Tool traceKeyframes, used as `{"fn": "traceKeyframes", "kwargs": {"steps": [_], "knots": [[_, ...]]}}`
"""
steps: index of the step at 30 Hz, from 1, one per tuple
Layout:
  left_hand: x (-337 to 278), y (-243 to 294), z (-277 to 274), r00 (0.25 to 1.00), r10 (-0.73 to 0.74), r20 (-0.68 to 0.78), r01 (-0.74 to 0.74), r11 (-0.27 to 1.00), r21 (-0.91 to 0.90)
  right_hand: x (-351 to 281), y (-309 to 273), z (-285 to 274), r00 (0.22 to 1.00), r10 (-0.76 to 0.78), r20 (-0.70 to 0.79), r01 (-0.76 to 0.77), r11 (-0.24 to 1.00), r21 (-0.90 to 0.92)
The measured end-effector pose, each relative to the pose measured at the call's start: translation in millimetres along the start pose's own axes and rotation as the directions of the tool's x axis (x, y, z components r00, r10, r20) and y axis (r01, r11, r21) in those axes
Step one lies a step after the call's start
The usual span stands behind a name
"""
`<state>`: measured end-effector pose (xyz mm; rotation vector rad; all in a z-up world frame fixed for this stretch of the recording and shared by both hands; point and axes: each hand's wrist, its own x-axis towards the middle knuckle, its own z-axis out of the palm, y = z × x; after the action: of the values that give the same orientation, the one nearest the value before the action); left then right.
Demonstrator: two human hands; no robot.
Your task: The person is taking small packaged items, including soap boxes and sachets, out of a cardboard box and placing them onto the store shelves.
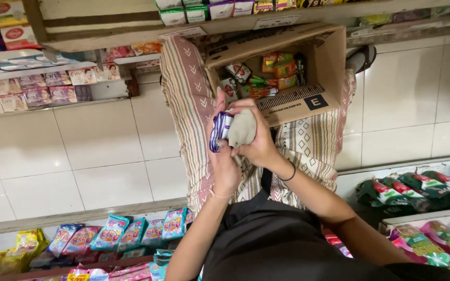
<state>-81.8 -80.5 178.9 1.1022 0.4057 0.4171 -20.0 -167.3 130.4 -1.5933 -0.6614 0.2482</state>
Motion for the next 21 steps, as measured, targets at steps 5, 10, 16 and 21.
{"fn": "traceKeyframes", "kwargs": {"steps": [5,10,16,21], "knots": [[1.1,-6.9,-8.0,0.996,0.069,0.052,-0.076,0.988,0.135,-20.5,20.3,-6.0,0.98,0.184,-0.079,-0.179,0.982,0.065],[4.9,-17.4,-14.9,0.992,0.039,0.12,-0.026,0.994,-0.11,-24.6,37.5,-5.6,0.866,0.415,-0.28,-0.317,0.888,0.334],[8.1,-15.4,-14.7,0.996,0.044,0.081,-0.021,0.966,-0.259,-11.4,5.0,-15.2,0.835,0.493,-0.246,-0.387,0.843,0.374],[-1.0,-55.8,-38.9,0.956,-0.176,-0.237,0.144,0.979,-0.144,-26.7,-20.0,0.7,0.978,-0.033,-0.204,0.048,0.996,0.07]]}}
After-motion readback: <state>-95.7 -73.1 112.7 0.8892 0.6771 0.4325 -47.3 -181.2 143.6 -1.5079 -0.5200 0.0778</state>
